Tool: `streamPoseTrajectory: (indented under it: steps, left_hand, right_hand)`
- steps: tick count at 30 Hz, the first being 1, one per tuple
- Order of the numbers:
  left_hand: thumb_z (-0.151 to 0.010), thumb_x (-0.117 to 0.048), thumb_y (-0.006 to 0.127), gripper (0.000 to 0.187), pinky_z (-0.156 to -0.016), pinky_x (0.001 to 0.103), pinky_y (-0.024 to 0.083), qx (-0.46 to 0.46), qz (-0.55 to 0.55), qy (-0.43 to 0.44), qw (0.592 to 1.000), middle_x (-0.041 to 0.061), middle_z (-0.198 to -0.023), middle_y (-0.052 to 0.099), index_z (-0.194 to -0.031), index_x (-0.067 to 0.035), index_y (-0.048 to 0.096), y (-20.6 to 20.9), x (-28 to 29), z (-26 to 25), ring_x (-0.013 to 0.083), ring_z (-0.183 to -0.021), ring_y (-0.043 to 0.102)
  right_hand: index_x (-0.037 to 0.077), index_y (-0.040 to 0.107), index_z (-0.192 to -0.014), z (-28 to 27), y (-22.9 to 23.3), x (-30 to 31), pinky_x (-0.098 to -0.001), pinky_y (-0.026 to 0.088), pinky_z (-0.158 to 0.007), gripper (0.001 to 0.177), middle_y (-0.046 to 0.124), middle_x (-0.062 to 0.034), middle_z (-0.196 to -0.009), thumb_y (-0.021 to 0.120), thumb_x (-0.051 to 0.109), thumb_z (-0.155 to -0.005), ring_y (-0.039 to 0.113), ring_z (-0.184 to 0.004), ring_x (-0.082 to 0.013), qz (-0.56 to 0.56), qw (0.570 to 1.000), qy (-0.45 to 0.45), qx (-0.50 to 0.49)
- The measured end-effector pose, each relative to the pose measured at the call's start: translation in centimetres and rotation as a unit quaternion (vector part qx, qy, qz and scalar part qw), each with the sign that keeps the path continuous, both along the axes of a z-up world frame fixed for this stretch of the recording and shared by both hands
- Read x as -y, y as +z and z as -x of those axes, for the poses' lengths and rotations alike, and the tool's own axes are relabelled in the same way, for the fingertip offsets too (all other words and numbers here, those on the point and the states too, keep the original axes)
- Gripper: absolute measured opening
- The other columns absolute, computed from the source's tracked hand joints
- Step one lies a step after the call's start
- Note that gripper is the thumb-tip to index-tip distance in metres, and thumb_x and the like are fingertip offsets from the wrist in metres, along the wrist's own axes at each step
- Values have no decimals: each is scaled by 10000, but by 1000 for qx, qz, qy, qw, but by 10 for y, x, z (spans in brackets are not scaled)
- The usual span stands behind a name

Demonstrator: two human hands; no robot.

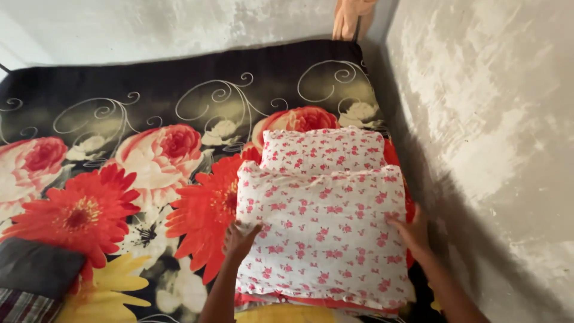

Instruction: Arranging pillows and folding a cloth on a bed.

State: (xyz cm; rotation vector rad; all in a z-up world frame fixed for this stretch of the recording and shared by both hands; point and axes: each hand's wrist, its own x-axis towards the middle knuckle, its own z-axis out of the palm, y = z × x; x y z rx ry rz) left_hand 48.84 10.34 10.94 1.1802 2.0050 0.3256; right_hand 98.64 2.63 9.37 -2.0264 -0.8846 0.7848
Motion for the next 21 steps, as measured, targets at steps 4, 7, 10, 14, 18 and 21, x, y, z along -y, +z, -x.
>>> streamPoseTrajectory:
  steps: [4,7,10,14,18,21]
  left_hand:
    - [-759,-754,740,1259,-1202,645,62,-110,-118,-55,985,219,-1689,66,-1625,-116,85,-13,8,-6,359,-1569,57]
    - [-869,-696,608,1064,-1205,657,29,-212,-260,-169,927,159,-1702,56,-1609,-106,121,25,19,-35,309,-1577,50]
    - [-938,-627,565,936,-1201,675,-19,-200,-267,-282,899,88,-1709,32,-1620,-173,113,47,29,-62,278,-1572,25]
    - [-964,-584,574,806,-1195,701,14,-207,-214,-330,896,55,-1721,18,-1612,-346,159,51,30,-79,296,-1573,14]
    - [-947,-527,602,822,-1201,693,83,-236,-212,-317,894,56,-1728,48,-1620,-360,162,42,26,-85,325,-1590,61]
    - [-938,-532,616,834,-1192,687,64,-229,-195,-301,905,104,-1709,18,-1609,-385,142,42,33,-85,351,-1568,48]
  right_hand:
    - [59,343,-1587,55,17,-6,-489,340,-1211,993,433,-232,-1566,815,323,-755,407,-1463,-378,-142,957,9,255]
    - [74,348,-1583,120,48,-9,-600,222,-1237,847,376,-227,-1620,762,246,-863,335,-1513,-387,-254,882,81,389]
    - [149,333,-1584,153,62,-12,-659,162,-1258,745,326,-145,-1670,674,319,-943,293,-1559,-321,-309,857,168,376]
    - [211,317,-1575,148,42,-25,-691,88,-1186,784,237,-102,-1665,573,563,-923,191,-1538,-310,-140,851,269,429]
    - [253,333,-1565,148,34,-25,-684,80,-1197,769,259,-83,-1659,460,677,-936,198,-1540,-307,-89,845,265,457]
    - [153,326,-1601,160,23,1,-707,95,-1199,800,263,-176,-1665,411,659,-986,212,-1555,-368,-195,858,212,425]
